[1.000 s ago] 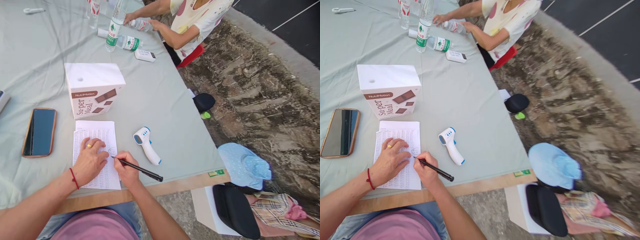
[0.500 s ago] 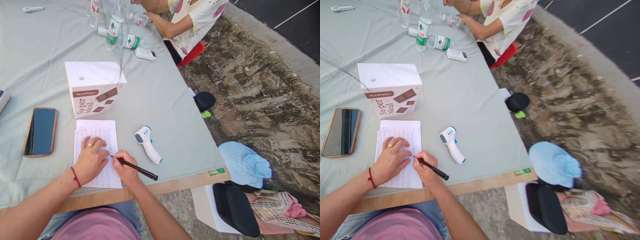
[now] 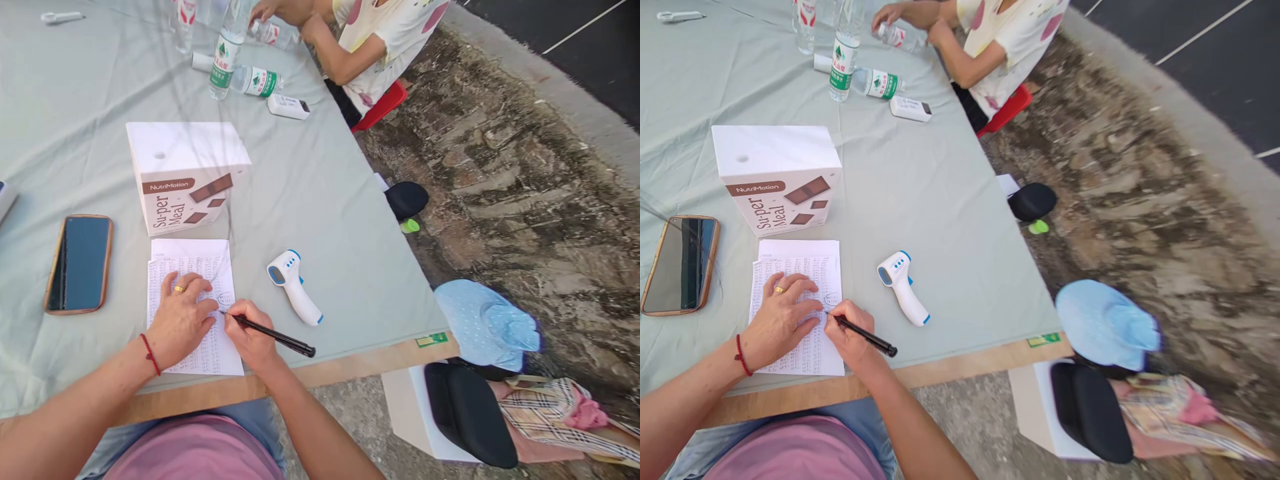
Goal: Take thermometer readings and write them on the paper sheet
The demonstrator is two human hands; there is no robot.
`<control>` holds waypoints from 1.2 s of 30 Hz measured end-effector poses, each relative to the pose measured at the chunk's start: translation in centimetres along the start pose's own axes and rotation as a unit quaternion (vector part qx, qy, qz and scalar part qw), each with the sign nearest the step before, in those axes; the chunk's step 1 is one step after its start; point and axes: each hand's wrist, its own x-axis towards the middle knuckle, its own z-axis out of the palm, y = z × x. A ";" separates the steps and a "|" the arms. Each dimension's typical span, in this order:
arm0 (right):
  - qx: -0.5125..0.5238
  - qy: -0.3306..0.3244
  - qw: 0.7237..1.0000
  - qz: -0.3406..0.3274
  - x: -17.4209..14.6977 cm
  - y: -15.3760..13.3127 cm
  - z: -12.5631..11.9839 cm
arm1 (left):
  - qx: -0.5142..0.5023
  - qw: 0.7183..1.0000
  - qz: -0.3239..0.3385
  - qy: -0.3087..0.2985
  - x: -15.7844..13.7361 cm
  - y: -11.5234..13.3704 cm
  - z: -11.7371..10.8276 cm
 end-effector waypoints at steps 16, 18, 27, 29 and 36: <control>0.005 0.017 1.000 0.005 0.0 0.0 0.0 | 0.006 1.000 0.002 0.001 -0.1 -0.1 0.1; 0.003 0.013 1.000 0.008 0.0 0.0 0.0 | 0.005 1.000 0.003 0.000 -0.1 -0.1 0.1; 0.018 0.047 0.999 -0.003 0.1 -0.2 -0.1 | 0.005 1.000 0.005 0.002 0.0 -0.1 0.1; 0.012 0.039 0.999 0.000 0.1 -0.2 -0.1 | 0.005 1.000 0.006 0.003 0.0 -0.1 0.1; 0.006 0.030 1.000 0.008 -0.1 0.3 0.1 | 0.009 1.000 0.012 0.013 -0.1 -0.2 0.3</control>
